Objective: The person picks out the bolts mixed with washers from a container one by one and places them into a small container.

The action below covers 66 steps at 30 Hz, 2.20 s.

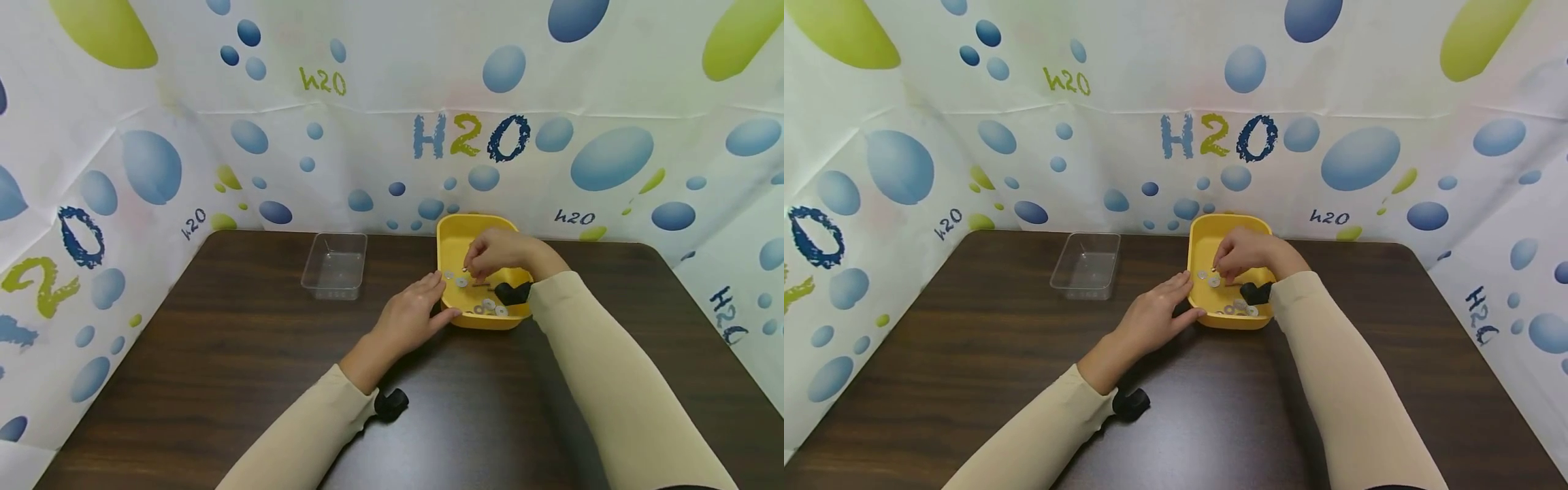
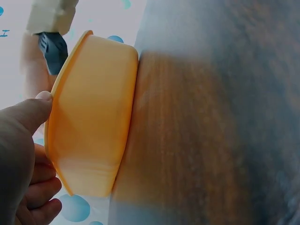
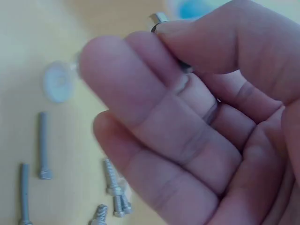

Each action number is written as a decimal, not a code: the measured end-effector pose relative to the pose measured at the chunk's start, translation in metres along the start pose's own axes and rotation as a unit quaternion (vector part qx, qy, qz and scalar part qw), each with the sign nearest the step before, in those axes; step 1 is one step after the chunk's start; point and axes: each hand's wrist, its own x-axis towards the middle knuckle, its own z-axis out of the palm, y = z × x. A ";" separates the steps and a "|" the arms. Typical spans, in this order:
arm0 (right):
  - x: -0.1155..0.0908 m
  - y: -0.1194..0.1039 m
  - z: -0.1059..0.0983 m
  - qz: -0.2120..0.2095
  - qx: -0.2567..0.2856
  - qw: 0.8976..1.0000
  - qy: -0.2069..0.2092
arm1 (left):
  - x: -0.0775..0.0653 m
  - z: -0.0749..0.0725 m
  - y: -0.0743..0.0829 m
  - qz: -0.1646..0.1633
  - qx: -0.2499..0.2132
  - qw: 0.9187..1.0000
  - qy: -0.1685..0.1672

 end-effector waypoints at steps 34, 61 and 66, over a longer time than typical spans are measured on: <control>-0.036 -0.018 0.055 -0.087 0.129 0.930 0.333 | 0.002 -0.007 -0.002 0.006 -0.018 1.000 -0.015; -0.012 -0.053 0.085 -0.163 0.092 0.921 0.340 | -0.074 -0.078 -0.140 -0.111 -0.025 0.988 0.107; -0.003 -0.075 0.097 -0.196 0.094 0.918 0.331 | -0.085 -0.080 -0.156 -0.173 -0.042 0.984 0.010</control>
